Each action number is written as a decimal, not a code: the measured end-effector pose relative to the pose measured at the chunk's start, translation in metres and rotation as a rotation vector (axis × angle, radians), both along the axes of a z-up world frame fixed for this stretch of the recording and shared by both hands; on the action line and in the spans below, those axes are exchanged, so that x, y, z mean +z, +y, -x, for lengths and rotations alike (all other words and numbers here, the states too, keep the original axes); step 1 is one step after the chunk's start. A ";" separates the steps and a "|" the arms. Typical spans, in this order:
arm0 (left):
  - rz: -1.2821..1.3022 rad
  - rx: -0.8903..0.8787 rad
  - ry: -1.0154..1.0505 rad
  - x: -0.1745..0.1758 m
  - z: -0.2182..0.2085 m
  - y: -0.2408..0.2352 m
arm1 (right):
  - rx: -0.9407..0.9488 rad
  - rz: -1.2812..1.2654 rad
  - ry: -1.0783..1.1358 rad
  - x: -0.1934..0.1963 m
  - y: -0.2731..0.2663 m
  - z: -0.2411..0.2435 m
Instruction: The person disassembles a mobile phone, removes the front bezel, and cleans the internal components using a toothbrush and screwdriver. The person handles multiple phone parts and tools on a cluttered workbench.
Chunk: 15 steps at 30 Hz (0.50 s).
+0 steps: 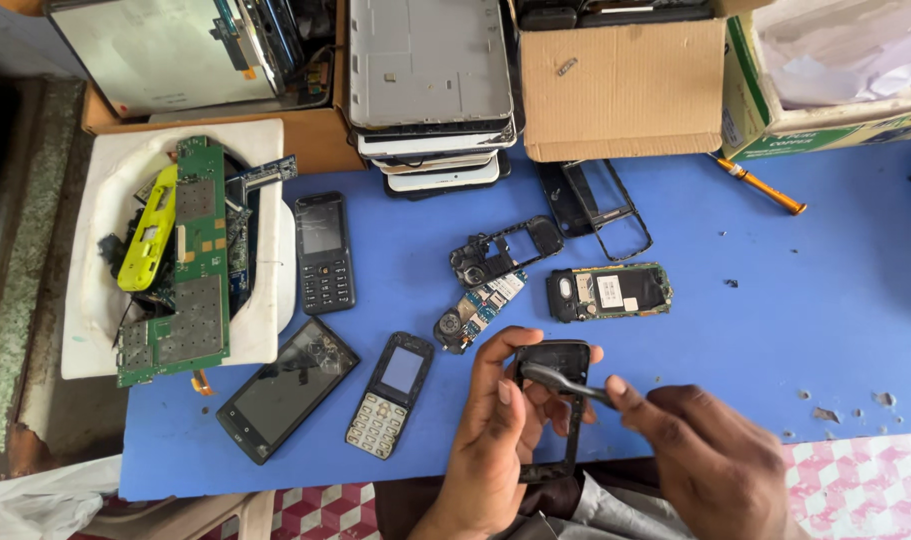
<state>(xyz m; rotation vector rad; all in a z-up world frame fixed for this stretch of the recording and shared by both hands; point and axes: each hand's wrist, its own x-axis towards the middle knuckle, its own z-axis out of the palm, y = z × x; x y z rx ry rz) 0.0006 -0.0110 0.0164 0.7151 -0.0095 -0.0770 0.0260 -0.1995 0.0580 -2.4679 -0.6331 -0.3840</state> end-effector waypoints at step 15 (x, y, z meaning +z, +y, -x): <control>-0.021 0.046 -0.025 0.001 0.000 -0.004 | -0.146 0.035 -0.054 0.004 -0.004 -0.002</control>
